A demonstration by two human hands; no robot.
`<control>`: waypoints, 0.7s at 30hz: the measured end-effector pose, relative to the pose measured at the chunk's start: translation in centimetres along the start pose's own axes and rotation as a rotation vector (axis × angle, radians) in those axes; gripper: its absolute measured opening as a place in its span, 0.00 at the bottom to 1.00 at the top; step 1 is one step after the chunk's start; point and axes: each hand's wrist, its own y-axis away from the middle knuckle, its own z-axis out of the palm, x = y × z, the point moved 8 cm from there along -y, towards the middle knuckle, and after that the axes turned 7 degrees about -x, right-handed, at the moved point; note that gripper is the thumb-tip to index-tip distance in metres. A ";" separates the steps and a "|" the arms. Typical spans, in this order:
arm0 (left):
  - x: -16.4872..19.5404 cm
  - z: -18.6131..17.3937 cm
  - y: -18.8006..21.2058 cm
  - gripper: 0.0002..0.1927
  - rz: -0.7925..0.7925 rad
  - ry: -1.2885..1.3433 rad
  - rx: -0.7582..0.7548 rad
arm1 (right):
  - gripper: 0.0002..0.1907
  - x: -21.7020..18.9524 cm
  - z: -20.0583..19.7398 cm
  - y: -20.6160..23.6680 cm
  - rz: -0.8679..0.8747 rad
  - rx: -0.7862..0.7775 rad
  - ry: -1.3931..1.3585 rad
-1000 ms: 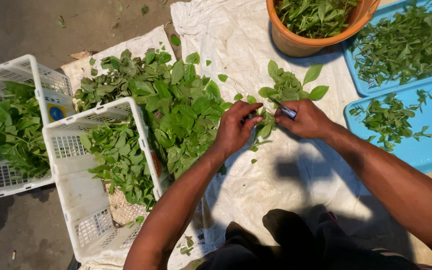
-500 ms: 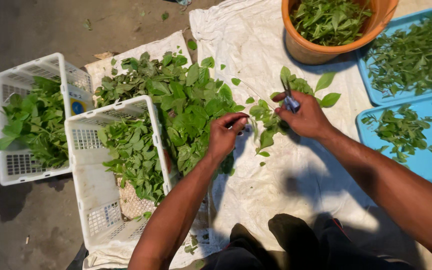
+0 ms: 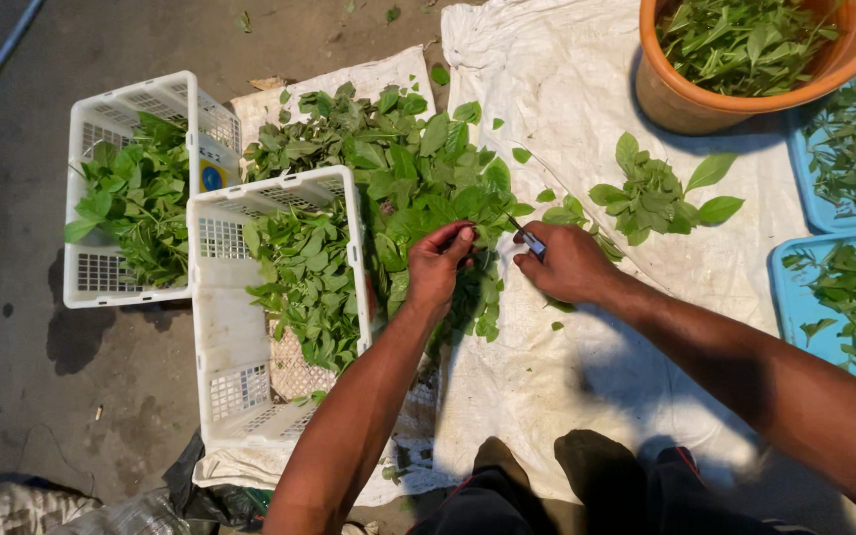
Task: The person uses shears to trim leaves from stems over a white tarp. Trimmed leaves are placed into white crates, while stems are set aside on the tarp. The work area includes a bucket and blue trays containing additional greens.
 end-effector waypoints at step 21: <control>-2.0 -0.5 1.0 0.14 -0.289 -0.075 -0.366 | 0.19 -3.7 -1.8 -1.1 -0.186 -0.327 0.381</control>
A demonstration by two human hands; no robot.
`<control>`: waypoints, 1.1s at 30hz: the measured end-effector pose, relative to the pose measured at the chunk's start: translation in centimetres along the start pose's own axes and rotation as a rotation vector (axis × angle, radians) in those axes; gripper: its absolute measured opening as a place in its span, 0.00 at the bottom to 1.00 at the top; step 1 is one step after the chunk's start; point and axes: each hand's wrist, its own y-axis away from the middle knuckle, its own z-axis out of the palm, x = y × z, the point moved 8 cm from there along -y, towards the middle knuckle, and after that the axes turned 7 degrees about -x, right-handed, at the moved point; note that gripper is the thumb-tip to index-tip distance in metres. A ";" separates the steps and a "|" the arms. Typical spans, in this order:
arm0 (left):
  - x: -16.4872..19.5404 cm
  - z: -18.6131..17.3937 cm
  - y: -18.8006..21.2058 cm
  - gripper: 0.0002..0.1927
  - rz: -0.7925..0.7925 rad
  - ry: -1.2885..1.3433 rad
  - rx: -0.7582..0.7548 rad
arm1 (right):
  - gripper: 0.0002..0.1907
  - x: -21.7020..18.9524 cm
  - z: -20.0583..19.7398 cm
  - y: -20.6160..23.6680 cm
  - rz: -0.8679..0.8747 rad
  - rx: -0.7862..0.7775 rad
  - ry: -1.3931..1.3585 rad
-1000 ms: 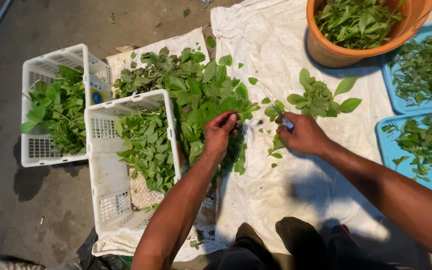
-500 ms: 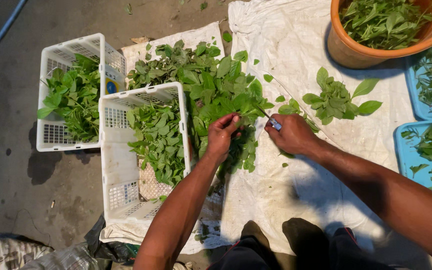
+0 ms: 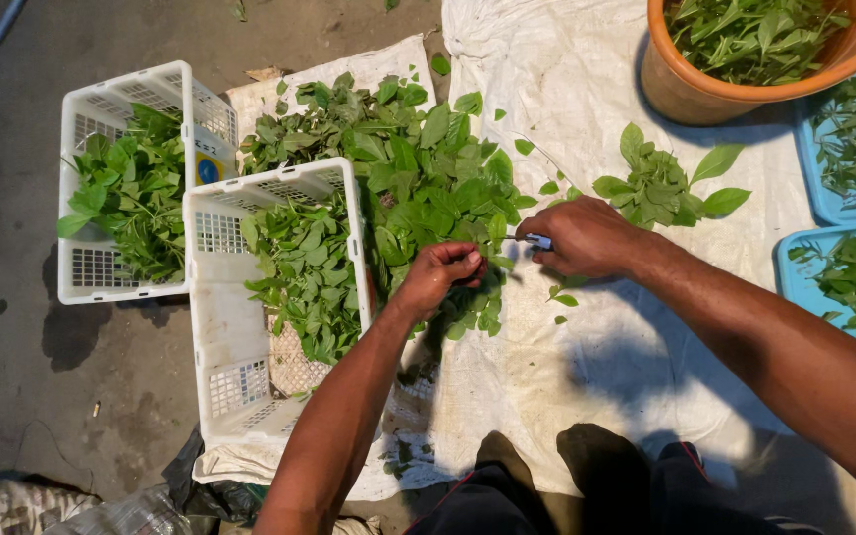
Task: The person uses shears to trim leaves from stems over a white tarp. Trimmed leaves are placed into white crates, while stems are set aside on the tarp. The work area includes a bucket and blue trays containing additional greens.
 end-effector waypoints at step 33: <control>-5.7 10.4 -5.4 0.11 -0.212 -1.025 0.070 | 0.09 26.1 9.2 19.6 0.658 0.959 -1.215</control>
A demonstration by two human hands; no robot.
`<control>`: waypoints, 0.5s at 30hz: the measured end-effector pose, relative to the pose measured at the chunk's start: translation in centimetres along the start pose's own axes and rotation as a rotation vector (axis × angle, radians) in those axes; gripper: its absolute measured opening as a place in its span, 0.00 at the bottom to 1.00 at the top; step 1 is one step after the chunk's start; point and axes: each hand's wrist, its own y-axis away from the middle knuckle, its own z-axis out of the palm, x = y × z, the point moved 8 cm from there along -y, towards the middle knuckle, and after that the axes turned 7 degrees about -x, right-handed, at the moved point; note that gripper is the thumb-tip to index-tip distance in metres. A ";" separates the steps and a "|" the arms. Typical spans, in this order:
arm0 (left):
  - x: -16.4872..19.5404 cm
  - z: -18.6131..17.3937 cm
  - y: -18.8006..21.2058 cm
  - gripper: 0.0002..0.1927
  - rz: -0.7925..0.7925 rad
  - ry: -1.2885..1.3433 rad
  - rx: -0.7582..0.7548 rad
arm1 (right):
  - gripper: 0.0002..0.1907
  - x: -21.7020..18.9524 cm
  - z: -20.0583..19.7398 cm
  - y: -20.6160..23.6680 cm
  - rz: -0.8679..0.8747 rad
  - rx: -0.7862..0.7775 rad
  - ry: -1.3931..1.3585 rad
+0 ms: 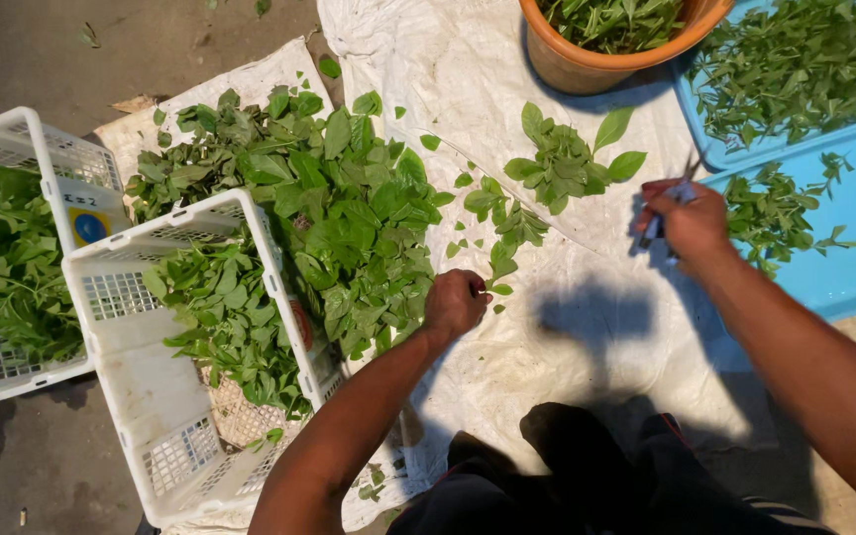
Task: The person uses shears to trim leaves from stems over a white tarp. Trimmed leaves are placed into white crates, while stems are set aside on the tarp. The work area includes a bucket and blue trays containing additional greens.
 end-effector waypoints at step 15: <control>0.8 -10.2 4.4 0.07 0.473 0.281 0.487 | 0.14 -0.9 18.9 6.9 -0.281 -0.830 0.896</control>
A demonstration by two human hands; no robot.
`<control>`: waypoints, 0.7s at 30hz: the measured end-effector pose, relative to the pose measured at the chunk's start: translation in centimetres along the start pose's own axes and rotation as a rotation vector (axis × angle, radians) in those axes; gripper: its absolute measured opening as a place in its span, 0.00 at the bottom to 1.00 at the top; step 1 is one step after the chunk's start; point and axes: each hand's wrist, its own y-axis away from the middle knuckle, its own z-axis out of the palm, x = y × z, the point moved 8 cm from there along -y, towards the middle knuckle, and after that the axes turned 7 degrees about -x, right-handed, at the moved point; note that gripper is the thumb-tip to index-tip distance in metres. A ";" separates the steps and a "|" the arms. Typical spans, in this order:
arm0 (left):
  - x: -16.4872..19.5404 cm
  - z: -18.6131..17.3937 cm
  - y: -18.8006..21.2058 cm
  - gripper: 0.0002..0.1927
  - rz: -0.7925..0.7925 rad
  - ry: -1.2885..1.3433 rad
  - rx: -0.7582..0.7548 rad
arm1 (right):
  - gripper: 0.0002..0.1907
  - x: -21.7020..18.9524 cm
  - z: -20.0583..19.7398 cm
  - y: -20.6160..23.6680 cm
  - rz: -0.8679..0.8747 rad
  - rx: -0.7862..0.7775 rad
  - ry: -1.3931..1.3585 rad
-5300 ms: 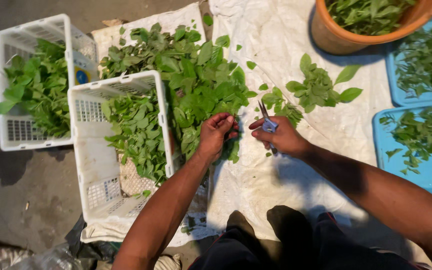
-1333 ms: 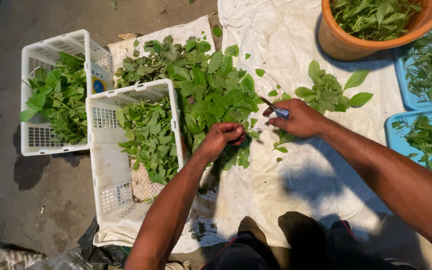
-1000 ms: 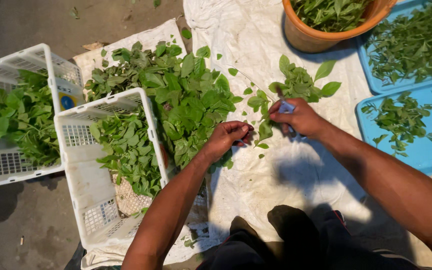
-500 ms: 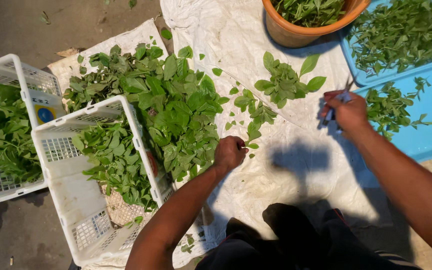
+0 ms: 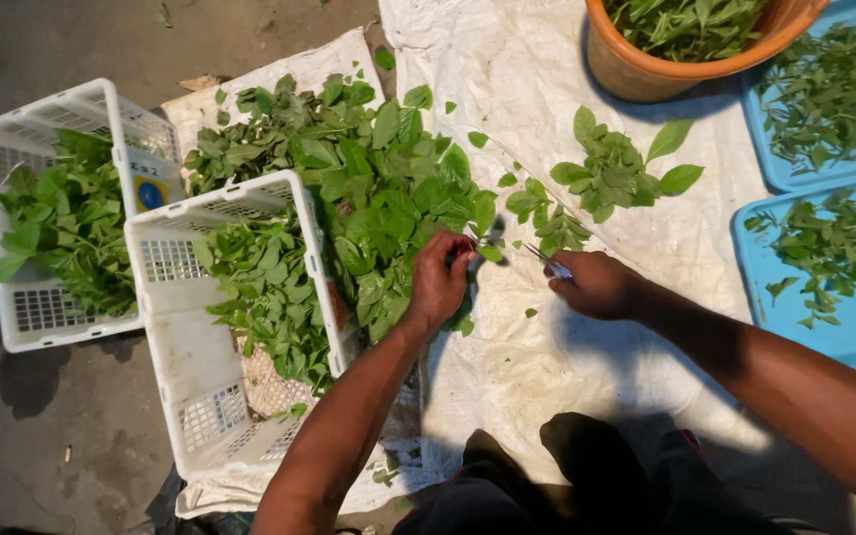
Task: The person uses shears to trim leaves from stems over a white tarp. Trimmed leaves are placed into white crates, while stems are set aside on the tarp. The work area includes a bucket and blue trays containing additional greens.
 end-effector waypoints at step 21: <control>-4.5 -2.2 3.8 0.04 -0.238 0.466 -0.037 | 0.15 -9.4 -3.9 -2.9 0.137 -0.101 0.402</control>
